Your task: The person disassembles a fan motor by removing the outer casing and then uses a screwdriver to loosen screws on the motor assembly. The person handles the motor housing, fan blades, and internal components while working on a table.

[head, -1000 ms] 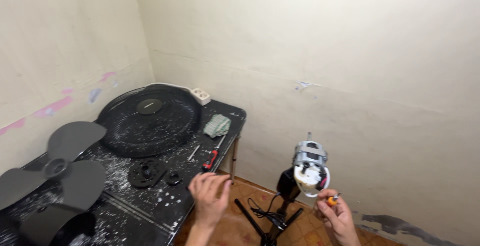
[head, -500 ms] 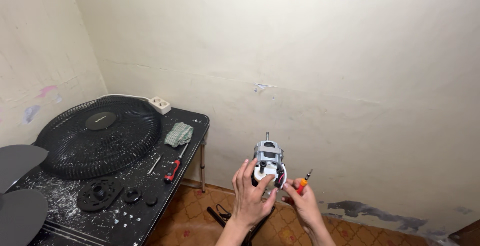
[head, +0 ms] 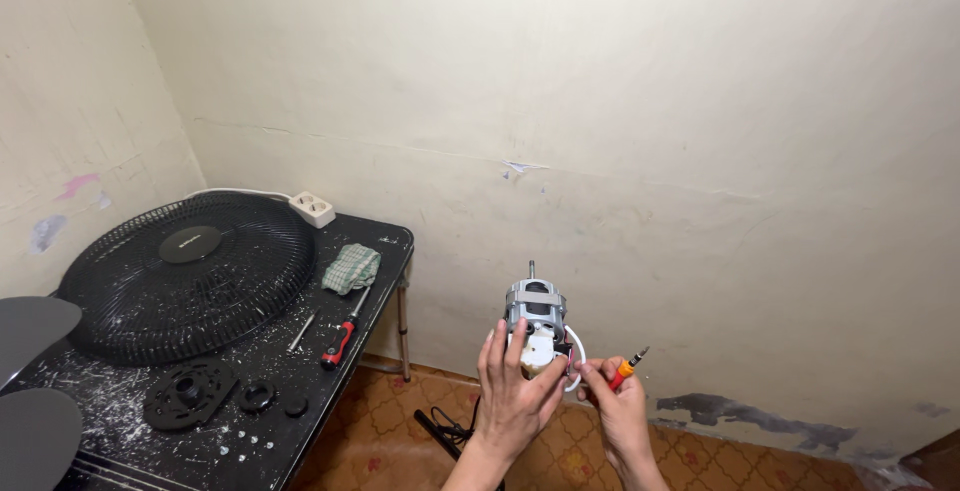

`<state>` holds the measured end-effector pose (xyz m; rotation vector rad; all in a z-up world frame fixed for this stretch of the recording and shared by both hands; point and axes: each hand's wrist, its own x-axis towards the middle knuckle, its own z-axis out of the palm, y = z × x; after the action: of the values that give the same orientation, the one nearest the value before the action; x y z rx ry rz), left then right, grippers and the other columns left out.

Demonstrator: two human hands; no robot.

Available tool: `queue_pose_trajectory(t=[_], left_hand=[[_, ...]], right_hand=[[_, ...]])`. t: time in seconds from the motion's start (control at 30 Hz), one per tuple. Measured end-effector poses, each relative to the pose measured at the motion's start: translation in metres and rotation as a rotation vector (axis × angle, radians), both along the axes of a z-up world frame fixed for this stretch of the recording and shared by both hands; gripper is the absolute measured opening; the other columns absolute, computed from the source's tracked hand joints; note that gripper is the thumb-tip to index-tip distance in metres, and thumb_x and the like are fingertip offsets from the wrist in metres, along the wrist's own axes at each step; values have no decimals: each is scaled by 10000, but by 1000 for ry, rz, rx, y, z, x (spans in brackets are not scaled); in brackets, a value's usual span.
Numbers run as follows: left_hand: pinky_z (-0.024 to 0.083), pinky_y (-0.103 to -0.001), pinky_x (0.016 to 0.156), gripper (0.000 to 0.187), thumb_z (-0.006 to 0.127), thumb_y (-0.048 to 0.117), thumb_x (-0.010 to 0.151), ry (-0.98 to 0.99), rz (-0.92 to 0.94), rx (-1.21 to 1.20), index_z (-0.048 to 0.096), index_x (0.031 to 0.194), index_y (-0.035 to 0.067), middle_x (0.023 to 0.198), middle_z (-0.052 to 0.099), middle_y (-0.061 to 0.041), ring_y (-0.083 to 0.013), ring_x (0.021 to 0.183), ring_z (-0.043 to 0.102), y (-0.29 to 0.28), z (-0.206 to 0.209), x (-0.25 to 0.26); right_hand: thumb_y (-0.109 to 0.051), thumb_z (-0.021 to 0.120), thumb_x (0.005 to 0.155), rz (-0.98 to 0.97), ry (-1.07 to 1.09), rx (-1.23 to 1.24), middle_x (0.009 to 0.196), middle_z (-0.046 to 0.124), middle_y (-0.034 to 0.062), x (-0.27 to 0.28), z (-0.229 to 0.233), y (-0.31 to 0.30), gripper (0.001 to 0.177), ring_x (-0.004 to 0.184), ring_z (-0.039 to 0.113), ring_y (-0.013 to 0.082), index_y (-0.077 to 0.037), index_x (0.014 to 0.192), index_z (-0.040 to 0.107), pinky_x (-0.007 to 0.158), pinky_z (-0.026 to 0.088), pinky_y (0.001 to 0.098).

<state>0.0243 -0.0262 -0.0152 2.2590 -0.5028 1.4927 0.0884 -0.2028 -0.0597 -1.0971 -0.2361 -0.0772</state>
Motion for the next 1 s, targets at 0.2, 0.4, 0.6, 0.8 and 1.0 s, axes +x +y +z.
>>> queue_pose_trajectory(t=[0.2, 0.4, 0.6, 0.8, 1.0], left_hand=[[237, -604, 1198, 509, 732, 166, 867, 1, 101, 120, 683, 1349, 320, 1662, 234, -170, -426, 1524, 184, -11, -6, 6], [246, -607, 1210, 488, 713, 134, 873, 47, 75, 70, 699, 1350, 235, 1648, 266, -163, -446, 1540, 195, -14, -2, 10], [264, -619, 1179, 126, 749, 232, 910, -29, 86, 23, 731, 1035, 222, 1646, 261, -163, -451, 1506, 196, -16, -12, 14], [288, -570, 1196, 155, 740, 230, 893, -38, 96, 76, 776, 1044, 239, 1678, 235, -134, -425, 1522, 206, -7, -13, 12], [291, -592, 1187, 177, 774, 281, 893, 48, -14, 70, 748, 1018, 158, 1660, 251, -167, -440, 1512, 212, 1, -12, 13]], right_hand=[[-19, 604, 933, -128, 37, -80, 1036, 713, 179, -10, 21, -5, 229, 808, 726, 190, -103, 879, 398, 443, 436, 277], [2, 637, 915, -149, -8, -136, 1044, 683, 159, -9, 17, -5, 253, 763, 718, 170, -88, 871, 404, 367, 390, 247], [-19, 735, 952, -181, -11, -249, 919, 517, 142, 6, -24, -14, 218, 601, 470, 108, -28, 1004, 523, 425, 316, 225], [-142, 657, 960, -40, 61, -301, 1076, 660, -25, 23, -24, -13, 148, 763, 534, 49, -59, 1041, 566, 535, 401, 227], [-161, 621, 985, 291, 254, -27, 962, 630, 29, 21, -18, -6, 144, 758, 569, 76, -113, 975, 486, 496, 411, 242]])
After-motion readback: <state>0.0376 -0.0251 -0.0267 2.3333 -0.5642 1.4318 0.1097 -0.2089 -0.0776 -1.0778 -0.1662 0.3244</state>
